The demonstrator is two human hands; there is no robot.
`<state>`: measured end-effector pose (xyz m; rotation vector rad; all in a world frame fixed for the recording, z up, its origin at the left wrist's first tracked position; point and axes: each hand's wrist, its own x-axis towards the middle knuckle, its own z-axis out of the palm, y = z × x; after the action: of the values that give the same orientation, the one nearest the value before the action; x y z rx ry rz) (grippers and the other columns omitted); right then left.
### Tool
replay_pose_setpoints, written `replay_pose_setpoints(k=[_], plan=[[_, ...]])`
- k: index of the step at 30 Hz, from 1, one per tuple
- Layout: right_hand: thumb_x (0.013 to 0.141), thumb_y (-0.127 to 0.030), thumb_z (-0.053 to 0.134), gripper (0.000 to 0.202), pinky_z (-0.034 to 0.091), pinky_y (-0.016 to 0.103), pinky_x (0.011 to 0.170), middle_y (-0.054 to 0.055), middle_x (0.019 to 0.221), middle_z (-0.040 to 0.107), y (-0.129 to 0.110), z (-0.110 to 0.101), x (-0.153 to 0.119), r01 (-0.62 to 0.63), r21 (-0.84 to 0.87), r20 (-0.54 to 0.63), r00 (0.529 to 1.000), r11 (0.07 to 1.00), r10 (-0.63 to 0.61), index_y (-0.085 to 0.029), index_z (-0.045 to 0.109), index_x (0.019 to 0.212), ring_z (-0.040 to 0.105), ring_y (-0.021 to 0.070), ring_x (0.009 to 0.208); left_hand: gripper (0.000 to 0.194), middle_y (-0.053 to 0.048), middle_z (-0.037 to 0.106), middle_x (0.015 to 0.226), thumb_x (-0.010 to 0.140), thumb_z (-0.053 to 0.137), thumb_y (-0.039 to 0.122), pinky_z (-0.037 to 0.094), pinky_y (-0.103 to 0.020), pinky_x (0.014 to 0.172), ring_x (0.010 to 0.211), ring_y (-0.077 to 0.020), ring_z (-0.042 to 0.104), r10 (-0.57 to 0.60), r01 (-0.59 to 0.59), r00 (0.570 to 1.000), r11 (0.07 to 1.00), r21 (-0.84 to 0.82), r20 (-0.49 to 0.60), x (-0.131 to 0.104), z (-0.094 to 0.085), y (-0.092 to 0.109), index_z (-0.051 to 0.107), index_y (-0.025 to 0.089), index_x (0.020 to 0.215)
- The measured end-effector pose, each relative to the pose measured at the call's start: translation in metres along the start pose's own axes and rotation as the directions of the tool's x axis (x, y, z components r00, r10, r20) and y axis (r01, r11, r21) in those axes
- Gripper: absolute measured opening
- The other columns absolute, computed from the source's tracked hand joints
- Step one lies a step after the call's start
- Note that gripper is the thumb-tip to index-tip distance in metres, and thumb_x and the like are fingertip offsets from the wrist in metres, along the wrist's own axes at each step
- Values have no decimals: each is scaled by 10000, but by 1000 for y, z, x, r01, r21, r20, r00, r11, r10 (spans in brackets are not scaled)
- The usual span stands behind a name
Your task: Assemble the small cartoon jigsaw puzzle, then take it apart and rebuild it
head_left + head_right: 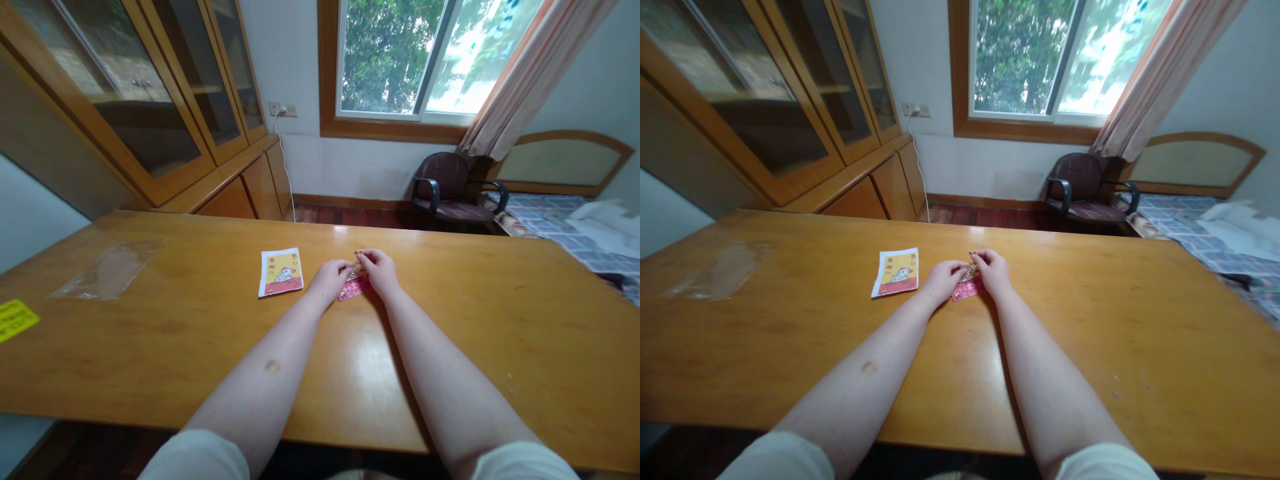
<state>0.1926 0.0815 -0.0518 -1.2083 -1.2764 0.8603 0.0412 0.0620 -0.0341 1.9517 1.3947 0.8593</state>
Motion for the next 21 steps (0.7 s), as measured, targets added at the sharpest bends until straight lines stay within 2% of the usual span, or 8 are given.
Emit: replay_pose_setpoints(k=[4, 7, 10, 12, 18, 21], plan=[[721, -482, 656, 309, 479, 287, 658, 28, 718, 677, -1, 1, -4, 11, 22, 139, 990, 1000, -14, -177, 669, 769, 604, 167, 688, 207, -60, 732, 965, 843, 605, 199, 498, -280, 798, 889, -191, 669, -112, 104, 989, 991, -88, -93, 1, 0, 0, 683, 182, 1034], [672, -433, 721, 299, 472, 274, 599, 19, 701, 671, 0, 1, -6, -29, 11, 219, 975, 1000, 26, -171, 674, 809, 585, 145, 606, 132, -41, 727, 879, 839, 610, 200, 496, -257, 734, 820, -171, 668, -122, 104, 985, 984, -143, -123, 1, 1, -1, 674, 178, 953], [675, -423, 720, 310, 453, 270, 530, 2, 636, 646, 1, 0, -7, -69, -19, 232, 970, 997, 72, -167, 683, 846, 556, 132, 518, 91, -23, 724, 858, 835, 607, 195, 484, -247, 718, 804, -163, 661, -89, 68, 988, 985, -161, -127, 0, 0, -1, 681, 182, 887], [682, -418, 713, 296, 459, 273, 535, 4, 630, 648, 1, 0, -7, -58, -32, 228, 972, 998, 64, -169, 692, 841, 570, 140, 527, 98, -17, 725, 847, 837, 601, 201, 481, -250, 717, 796, -165, 656, -86, 64, 988, 983, -170, -126, 0, -1, -1, 692, 186, 871], [722, -370, 671, 203, 496, 301, 681, 38, 739, 697, 2, 0, -3, 26, -75, 152, 988, 997, -15, -177, 701, 775, 629, 171, 692, 123, -28, 730, 898, 822, 612, 186, 483, -269, 794, 868, -180, 653, -137, 109, 977, 980, -168, -164, 1, -3, 1, 712, 194, 893], [699, -379, 699, 237, 510, 315, 713, 47, 776, 704, 3, 1, -4, 41, -48, 209, 978, 998, -30, -173, 689, 817, 637, 177, 724, 99, -27, 722, 873, 817, 618, 186, 481, -272, 772, 838, -177, 648, -174, 143, 965, 977, -161, -196, 2, -4, 1, 699, 188, 876]])
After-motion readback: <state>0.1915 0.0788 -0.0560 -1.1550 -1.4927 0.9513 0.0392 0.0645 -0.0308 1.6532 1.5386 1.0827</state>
